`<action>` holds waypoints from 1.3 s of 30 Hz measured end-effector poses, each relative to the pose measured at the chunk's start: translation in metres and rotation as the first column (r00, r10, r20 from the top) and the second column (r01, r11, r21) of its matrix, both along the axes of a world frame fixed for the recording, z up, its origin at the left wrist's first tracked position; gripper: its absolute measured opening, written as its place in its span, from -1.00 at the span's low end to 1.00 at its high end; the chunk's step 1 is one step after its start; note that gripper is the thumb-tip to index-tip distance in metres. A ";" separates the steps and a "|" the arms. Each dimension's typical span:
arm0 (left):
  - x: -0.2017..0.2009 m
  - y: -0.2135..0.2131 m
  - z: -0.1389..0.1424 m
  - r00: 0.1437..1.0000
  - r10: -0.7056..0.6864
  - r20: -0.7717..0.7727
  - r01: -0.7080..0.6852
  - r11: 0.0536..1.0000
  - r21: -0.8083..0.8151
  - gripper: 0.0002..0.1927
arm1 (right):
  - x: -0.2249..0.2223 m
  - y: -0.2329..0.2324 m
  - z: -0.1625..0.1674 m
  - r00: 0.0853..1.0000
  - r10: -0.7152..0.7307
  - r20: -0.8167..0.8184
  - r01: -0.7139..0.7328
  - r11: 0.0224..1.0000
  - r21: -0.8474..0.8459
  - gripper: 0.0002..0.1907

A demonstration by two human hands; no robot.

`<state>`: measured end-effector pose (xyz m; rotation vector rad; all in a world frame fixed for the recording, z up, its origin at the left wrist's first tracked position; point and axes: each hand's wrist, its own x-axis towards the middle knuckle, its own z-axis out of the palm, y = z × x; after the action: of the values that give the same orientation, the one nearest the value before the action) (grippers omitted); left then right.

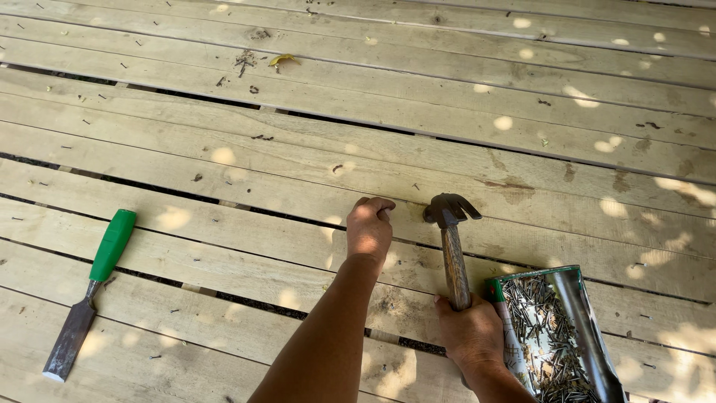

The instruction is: The person hammers nails into wooden planks using a claw hammer. They repeatedly pick nails from a metal tin, position them on the wood, and strike them until flush. The work progresses along the edge of a wooden frame.

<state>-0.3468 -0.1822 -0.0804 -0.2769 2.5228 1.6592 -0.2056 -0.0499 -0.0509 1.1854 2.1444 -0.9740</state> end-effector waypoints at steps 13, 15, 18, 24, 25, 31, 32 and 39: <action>-0.015 0.000 -0.001 0.910 0.264 0.320 -0.391 0.804 0.449 -0.64 | -0.001 0.009 0.010 0.970 -0.234 -0.070 0.211 0.947 -0.241 -0.49; -0.012 0.000 0.001 0.913 0.272 0.302 -0.377 0.845 0.379 -0.58 | -0.001 0.009 0.011 0.964 -0.260 -0.059 0.241 0.944 -0.227 -0.51; -0.008 0.003 0.008 0.952 0.183 0.246 -0.237 0.948 0.213 -0.51 | -0.001 0.009 0.012 0.959 -0.278 -0.063 0.257 0.939 -0.226 -0.53; -0.001 0.025 0.031 0.945 -0.305 0.121 0.326 0.831 -0.451 -0.15 | -0.003 0.014 0.014 0.945 -0.321 -0.061 0.295 0.918 -0.264 -0.55; -0.001 0.029 0.034 0.914 -0.355 0.198 0.406 0.758 -0.511 -0.16 | -0.003 0.014 0.014 0.942 -0.332 -0.056 0.306 0.914 -0.267 -0.56; 0.007 0.037 0.036 0.861 -0.468 0.198 0.462 0.561 -0.687 -0.16 | -0.003 0.013 0.019 0.927 -0.369 -0.062 0.339 0.898 -0.280 -0.56; 0.009 0.036 0.034 0.863 -0.487 0.133 0.420 0.545 -0.726 -0.18 | -0.003 0.012 0.019 0.927 -0.371 -0.061 0.341 0.898 -0.277 -0.57; -0.001 0.016 0.023 0.977 -0.212 0.016 0.208 0.939 -0.275 -0.25 | -0.003 0.016 0.020 0.927 -0.372 -0.057 0.343 0.897 -0.277 -0.55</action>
<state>-0.3477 -0.1666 -0.0570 -0.0151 2.6812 1.2383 -0.2083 -0.0339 -0.0307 1.4475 1.8305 -1.4639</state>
